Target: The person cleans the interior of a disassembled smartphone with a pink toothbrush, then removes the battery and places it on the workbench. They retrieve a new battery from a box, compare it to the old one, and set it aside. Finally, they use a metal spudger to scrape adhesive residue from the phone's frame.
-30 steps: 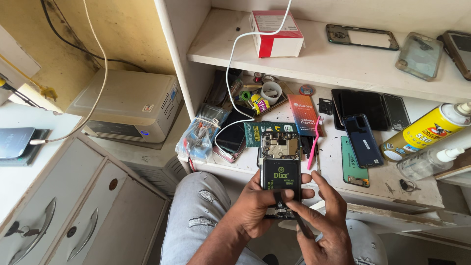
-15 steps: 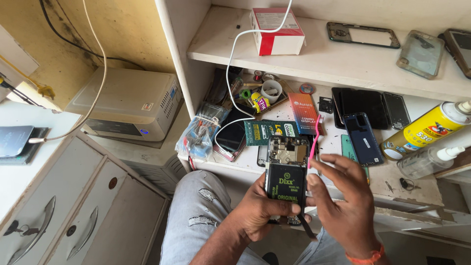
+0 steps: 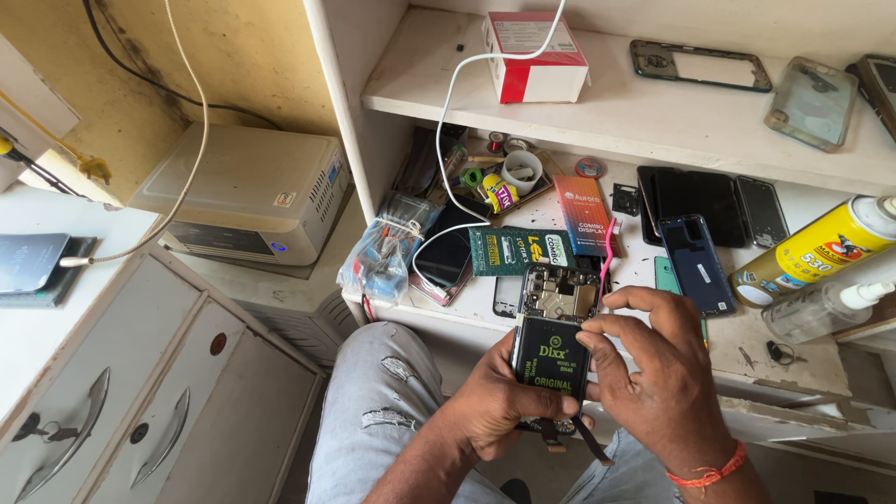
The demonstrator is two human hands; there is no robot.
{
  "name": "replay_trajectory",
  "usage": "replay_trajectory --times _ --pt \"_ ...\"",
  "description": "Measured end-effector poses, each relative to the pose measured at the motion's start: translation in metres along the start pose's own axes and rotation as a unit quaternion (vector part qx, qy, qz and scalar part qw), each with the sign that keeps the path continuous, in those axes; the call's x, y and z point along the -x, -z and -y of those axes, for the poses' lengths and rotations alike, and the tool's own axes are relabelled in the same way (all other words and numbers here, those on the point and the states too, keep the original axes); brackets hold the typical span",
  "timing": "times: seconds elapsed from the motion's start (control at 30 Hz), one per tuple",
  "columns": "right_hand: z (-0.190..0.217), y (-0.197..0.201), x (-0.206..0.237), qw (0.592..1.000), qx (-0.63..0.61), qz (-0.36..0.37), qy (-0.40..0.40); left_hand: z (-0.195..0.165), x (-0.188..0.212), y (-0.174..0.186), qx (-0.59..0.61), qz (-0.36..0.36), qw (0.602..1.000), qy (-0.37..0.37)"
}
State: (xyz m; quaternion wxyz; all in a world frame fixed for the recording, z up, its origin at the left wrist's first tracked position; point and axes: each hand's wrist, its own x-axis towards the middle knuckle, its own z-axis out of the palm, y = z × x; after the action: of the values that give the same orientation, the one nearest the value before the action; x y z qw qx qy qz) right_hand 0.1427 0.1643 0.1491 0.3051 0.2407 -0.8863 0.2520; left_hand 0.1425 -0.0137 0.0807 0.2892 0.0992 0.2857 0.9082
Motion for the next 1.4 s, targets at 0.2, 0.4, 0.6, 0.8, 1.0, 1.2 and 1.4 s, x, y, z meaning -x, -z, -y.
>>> replay_trajectory --times 0.2,0.4,0.6,0.8,1.0,1.2,1.4 --pt "-0.003 -0.002 -0.002 1.0 0.013 0.014 -0.004 0.001 -0.002 0.004 0.001 -0.017 1.0 0.009" --pt "-0.007 -0.005 0.007 0.996 -0.079 0.025 -0.03 0.002 -0.001 0.013 0.016 -0.028 0.999 0.01" --pt "-0.019 -0.014 0.022 0.907 -0.358 0.087 -0.204 0.001 -0.003 0.013 0.006 -0.03 1.0 -0.002" --pt "-0.038 -0.022 0.039 0.841 -0.437 0.022 -0.317 -0.009 0.005 0.005 0.053 0.021 0.998 0.014" --pt "-0.062 -0.014 0.042 0.642 -0.671 -0.146 -0.341 -0.012 0.009 0.008 0.065 0.056 0.996 0.014" --pt "-0.07 -0.01 0.054 0.522 -0.713 -0.211 -0.417 -0.005 0.0 0.017 0.153 0.072 0.985 0.033" --pt "-0.073 -0.024 0.065 0.383 -0.823 -0.174 -0.382 -0.004 0.001 0.018 0.162 0.07 0.984 0.022"
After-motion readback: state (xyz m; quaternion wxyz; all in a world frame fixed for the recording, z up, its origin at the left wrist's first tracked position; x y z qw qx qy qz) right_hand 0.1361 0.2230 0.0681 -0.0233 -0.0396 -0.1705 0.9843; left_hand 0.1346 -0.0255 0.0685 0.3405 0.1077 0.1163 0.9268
